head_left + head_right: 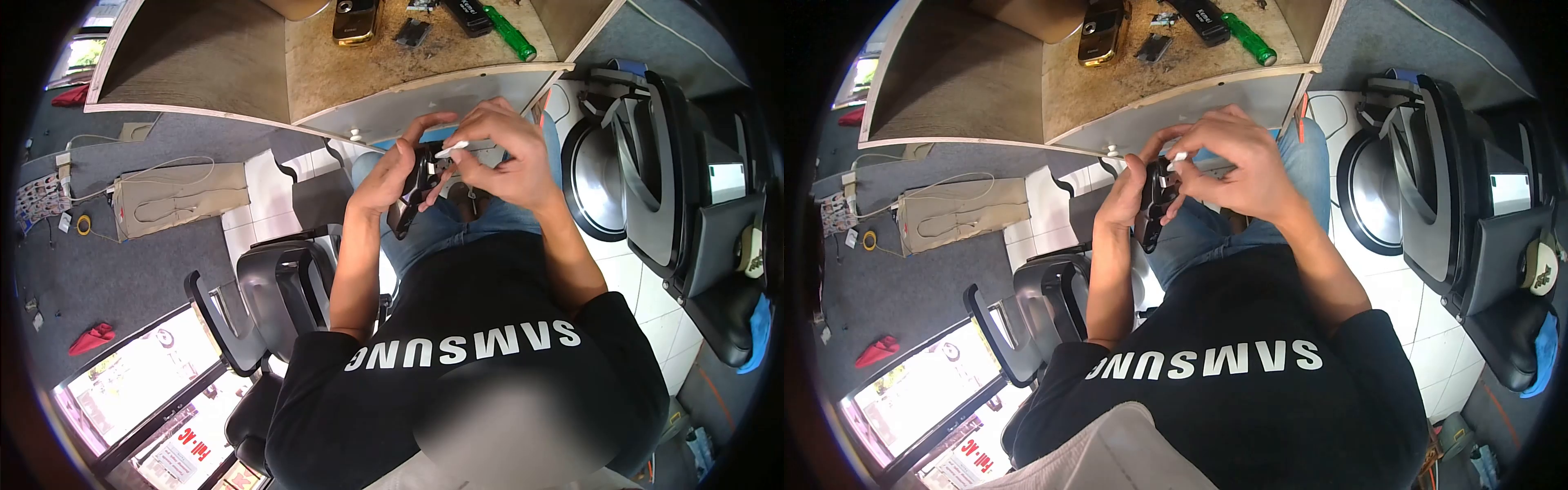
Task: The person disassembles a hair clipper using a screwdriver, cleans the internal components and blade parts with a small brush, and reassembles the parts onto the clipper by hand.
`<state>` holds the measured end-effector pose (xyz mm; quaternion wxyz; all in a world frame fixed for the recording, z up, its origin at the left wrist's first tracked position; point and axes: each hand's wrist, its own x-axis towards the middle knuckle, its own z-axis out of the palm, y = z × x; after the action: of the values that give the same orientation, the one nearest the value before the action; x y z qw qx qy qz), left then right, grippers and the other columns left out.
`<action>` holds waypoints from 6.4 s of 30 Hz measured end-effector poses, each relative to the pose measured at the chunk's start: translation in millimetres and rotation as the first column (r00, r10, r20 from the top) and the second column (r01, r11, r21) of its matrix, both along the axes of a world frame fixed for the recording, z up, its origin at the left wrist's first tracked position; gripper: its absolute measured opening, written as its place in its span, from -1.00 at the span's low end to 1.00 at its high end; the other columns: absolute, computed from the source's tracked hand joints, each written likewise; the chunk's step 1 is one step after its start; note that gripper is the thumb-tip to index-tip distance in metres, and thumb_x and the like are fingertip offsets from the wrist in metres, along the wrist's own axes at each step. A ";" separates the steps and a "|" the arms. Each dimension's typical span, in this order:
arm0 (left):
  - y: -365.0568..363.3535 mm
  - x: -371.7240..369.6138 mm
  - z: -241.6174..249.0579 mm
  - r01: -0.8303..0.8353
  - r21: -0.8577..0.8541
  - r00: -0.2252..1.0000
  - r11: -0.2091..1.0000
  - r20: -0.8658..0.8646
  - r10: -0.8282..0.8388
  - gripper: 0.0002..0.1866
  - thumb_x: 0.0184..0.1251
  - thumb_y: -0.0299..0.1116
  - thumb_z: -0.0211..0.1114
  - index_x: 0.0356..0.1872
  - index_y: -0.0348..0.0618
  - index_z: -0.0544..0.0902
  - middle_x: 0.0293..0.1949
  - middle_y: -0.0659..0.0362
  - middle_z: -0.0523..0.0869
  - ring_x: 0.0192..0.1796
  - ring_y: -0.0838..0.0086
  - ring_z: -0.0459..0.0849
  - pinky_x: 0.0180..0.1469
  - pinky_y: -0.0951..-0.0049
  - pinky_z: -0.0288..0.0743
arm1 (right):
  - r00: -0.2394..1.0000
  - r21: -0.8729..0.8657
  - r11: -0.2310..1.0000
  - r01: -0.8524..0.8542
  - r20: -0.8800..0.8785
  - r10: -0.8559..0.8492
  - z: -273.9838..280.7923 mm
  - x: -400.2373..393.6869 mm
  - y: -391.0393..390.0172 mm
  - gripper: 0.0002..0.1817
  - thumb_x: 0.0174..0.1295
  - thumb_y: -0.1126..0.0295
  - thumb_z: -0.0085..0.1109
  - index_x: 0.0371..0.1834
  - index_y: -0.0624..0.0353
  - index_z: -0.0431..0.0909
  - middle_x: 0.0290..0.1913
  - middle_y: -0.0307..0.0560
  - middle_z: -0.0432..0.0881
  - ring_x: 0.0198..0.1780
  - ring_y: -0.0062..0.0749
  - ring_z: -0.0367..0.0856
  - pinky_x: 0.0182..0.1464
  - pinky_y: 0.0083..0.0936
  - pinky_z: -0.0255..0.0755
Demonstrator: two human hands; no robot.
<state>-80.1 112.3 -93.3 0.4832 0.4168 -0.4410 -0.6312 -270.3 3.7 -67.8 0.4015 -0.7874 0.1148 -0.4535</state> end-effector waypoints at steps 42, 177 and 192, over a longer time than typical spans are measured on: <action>-3.1 -1.4 1.4 -0.056 0.034 0.998 0.998 0.015 0.056 0.04 0.49 0.60 -0.19 0.61 -0.15 0.23 -0.32 0.13 0.66 -0.53 0.53 0.62 -0.54 0.56 0.45 | 0.970 0.041 0.979 0.201 0.130 -0.205 -6.8 6.2 0.6 -0.81 0.04 0.60 0.46 -0.26 0.20 0.74 -0.30 -0.14 0.80 -0.26 -0.29 0.73 -0.09 -0.38 0.46; -1.3 -19.6 5.7 -0.223 -0.007 0.971 0.975 0.087 0.223 -0.16 0.65 0.41 -0.20 0.62 -0.06 0.13 -0.23 0.06 0.65 -0.48 0.49 0.66 -0.50 0.52 0.52 | 0.984 0.054 0.986 0.157 0.075 -0.161 -5.1 5.4 -7.7 -0.82 0.08 0.55 0.47 -0.23 0.19 0.77 -0.35 -0.13 0.74 -0.27 -0.31 0.71 -0.12 -0.38 0.45; 3.0 -27.7 5.8 -0.294 -0.104 0.931 0.950 0.195 0.310 -0.06 0.58 0.37 0.08 0.64 -0.15 0.10 -0.19 0.06 0.65 -0.44 0.52 0.65 -0.45 0.53 0.52 | 0.980 0.451 0.886 0.109 0.103 -0.172 -20.9 3.8 -8.6 -0.85 0.31 0.61 0.41 -0.09 0.29 0.69 -0.13 -0.18 0.78 -0.06 -0.58 0.68 0.04 -0.57 0.51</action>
<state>-107.8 115.3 -87.5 0.5403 0.5258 -0.4426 -0.4855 -266.5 -4.9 -88.7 0.5433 -0.6310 0.2434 -0.4974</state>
